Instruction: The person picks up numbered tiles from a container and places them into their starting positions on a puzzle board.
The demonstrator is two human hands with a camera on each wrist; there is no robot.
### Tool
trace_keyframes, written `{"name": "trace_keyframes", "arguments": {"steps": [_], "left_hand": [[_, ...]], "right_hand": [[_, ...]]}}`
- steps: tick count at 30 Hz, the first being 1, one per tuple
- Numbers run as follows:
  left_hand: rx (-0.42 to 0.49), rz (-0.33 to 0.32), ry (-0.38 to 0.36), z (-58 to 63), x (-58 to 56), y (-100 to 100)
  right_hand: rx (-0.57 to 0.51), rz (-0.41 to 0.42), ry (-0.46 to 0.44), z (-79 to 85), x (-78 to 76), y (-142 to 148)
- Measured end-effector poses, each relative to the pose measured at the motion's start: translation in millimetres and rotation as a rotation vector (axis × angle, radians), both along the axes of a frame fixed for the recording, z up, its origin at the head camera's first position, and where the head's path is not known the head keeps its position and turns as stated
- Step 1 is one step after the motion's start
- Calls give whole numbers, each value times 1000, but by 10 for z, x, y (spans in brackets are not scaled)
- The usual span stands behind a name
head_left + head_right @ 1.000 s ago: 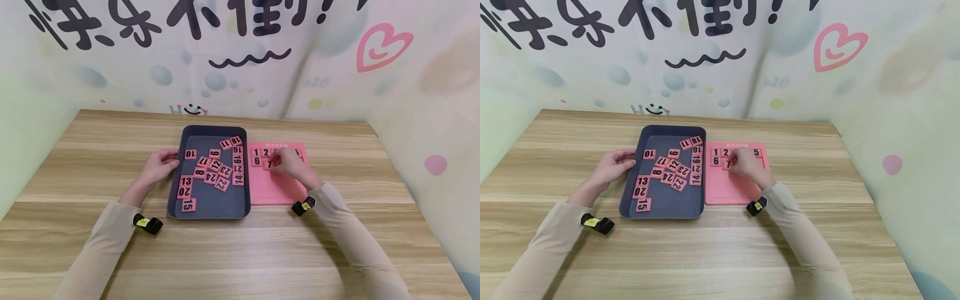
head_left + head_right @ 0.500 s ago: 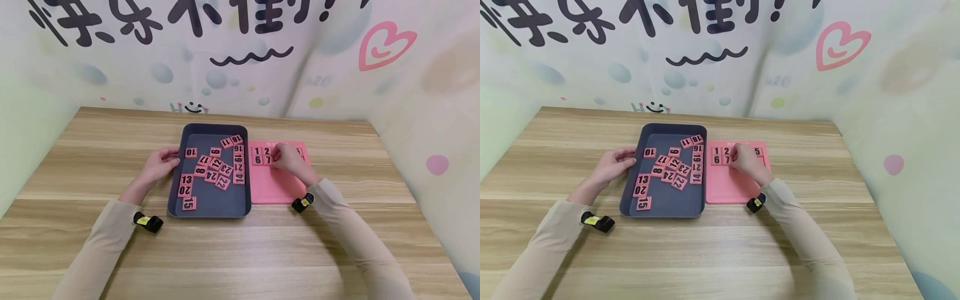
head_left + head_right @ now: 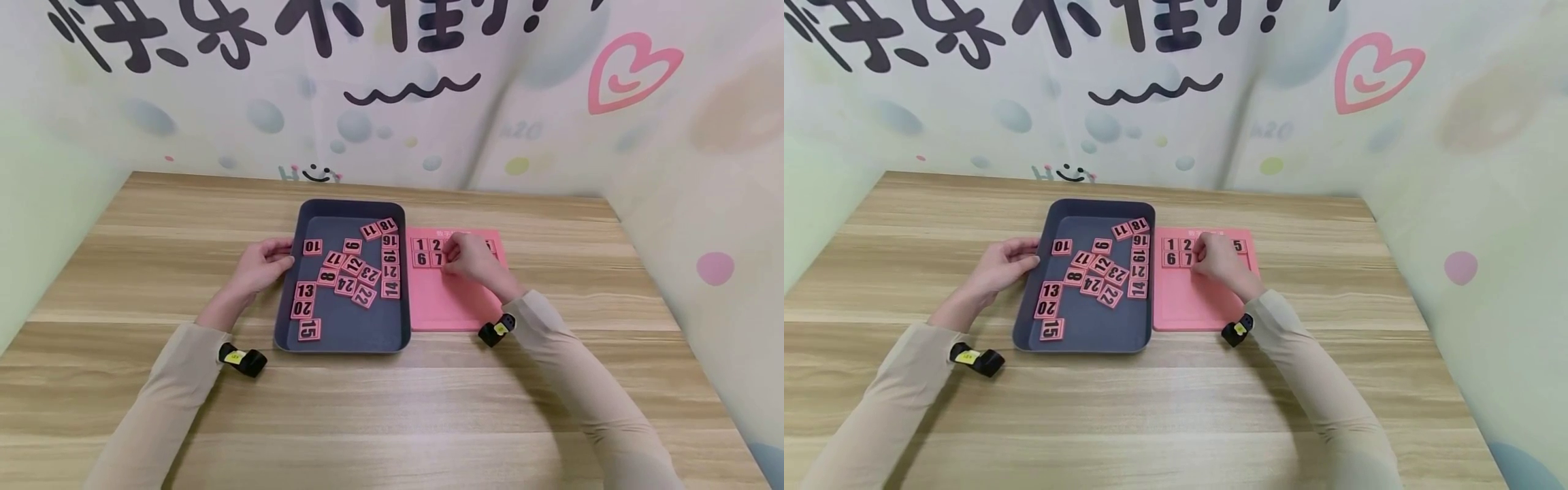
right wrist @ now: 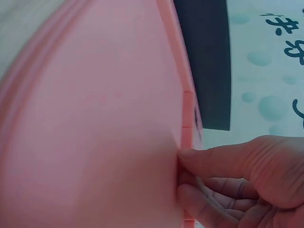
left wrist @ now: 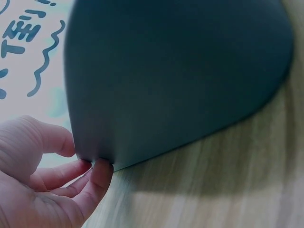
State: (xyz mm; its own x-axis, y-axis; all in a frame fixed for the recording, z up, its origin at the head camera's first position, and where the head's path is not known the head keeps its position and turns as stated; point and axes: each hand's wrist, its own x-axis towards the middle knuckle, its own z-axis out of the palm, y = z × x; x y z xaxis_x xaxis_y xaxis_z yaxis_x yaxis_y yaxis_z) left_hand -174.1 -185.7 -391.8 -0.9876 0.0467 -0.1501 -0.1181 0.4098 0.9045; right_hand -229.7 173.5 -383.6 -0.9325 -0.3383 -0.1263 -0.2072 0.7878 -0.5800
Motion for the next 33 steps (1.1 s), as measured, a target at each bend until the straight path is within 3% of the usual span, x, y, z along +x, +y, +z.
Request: {"name": "trace_keyframes", "arguments": {"steps": [7,11,15,22,33], "left_hand": [[0,-2,-10,7,-4,-6],[-5,3,-15,7,-4,-6],[-3,4,-23,7,-3,-6],[0,5,-37,1,3,-3],[6,4,-30,4,8,-6]], "right_hand": [[-10,17,39,219,18,-107],[-41,25,43,401,41,-331],[-81,76,52,481,62,-614],[-108,240,18,454,77,-1092],[-60,383,-118,275,101,-1562]]}}
